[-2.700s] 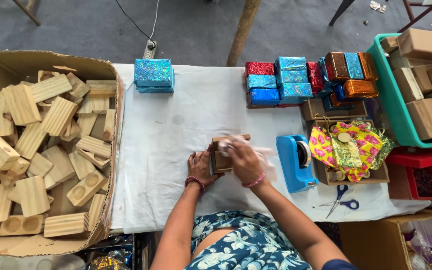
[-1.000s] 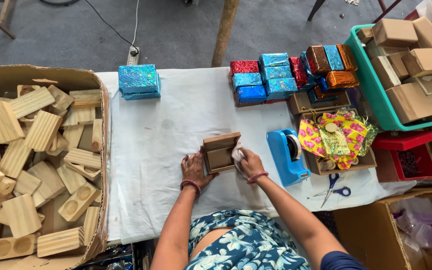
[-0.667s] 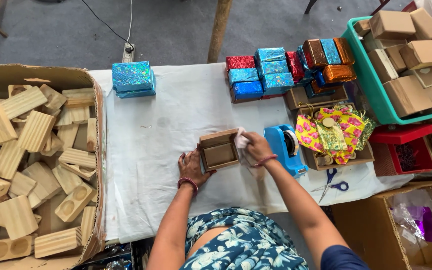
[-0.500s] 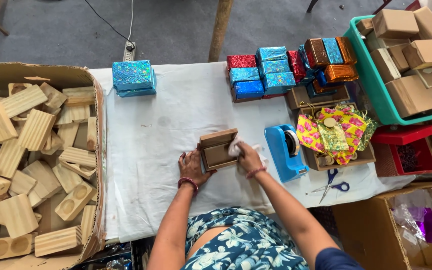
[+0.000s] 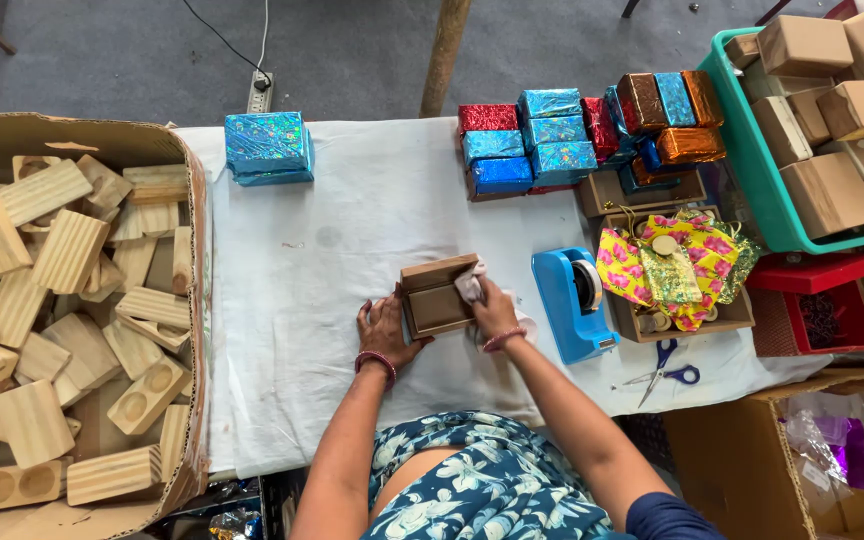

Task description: The person wipes the inside and outside of a small wooden box using a cloth. They then place a small decorative item into the box and close the lid. The workspace includes a table with various wrapped boxes and a large container of wooden pieces.

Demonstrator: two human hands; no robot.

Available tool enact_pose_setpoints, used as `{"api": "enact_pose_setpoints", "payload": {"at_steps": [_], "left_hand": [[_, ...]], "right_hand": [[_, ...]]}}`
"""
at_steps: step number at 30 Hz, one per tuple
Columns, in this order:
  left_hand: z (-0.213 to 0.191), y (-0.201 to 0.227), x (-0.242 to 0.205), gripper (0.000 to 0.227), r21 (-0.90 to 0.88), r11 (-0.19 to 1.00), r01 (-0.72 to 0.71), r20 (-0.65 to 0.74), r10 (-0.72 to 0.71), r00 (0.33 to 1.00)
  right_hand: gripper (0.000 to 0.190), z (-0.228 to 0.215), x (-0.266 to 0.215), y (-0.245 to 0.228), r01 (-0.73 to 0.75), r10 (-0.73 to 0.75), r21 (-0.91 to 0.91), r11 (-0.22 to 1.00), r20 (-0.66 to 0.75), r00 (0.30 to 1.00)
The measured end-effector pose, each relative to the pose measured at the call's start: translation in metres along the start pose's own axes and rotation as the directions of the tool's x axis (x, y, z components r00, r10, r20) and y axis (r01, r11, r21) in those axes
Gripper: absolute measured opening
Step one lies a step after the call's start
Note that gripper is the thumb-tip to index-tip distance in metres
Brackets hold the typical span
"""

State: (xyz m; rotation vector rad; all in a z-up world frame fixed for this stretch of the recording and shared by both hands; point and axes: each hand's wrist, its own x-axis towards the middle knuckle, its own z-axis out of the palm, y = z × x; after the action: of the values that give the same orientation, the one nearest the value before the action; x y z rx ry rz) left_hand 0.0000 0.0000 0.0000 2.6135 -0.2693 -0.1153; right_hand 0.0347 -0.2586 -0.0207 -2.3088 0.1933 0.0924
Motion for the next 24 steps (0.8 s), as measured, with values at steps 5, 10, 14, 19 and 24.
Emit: {"api": "enact_pose_setpoints", "payload": {"at_steps": [5,10,14,19,24], "left_hand": [[-0.001,0.000,-0.001,0.133,-0.016,1.000,0.015,0.006,-0.015,1.000],[0.011,-0.007,0.003,0.136,-0.012,1.000,0.000,0.011,0.000,1.000],[0.032,-0.022,-0.001,0.136,0.038,0.998,-0.050,-0.021,0.051,0.998],[0.022,-0.014,0.001,0.134,0.116,0.993,0.005,0.011,-0.007,1.000],[-0.003,0.003,-0.002,0.135,-0.050,0.999,0.021,-0.005,-0.021,1.000]], "right_hand": [[0.038,-0.017,-0.046,-0.041,0.232,-0.231,-0.251,0.940,0.033,0.972],[0.031,-0.004,-0.068,-0.084,0.411,-0.330,-0.457,0.789,0.249,0.910],[0.048,0.030,-0.079,-0.100,0.670,-0.649,-0.184,0.719,0.166,0.742],[0.021,0.004,-0.065,-0.059,0.725,-0.691,-0.341,0.599,0.237,0.683],[0.008,-0.025,-0.055,-0.064,0.588,-0.591,-0.431,0.685,0.145,0.794]]}}
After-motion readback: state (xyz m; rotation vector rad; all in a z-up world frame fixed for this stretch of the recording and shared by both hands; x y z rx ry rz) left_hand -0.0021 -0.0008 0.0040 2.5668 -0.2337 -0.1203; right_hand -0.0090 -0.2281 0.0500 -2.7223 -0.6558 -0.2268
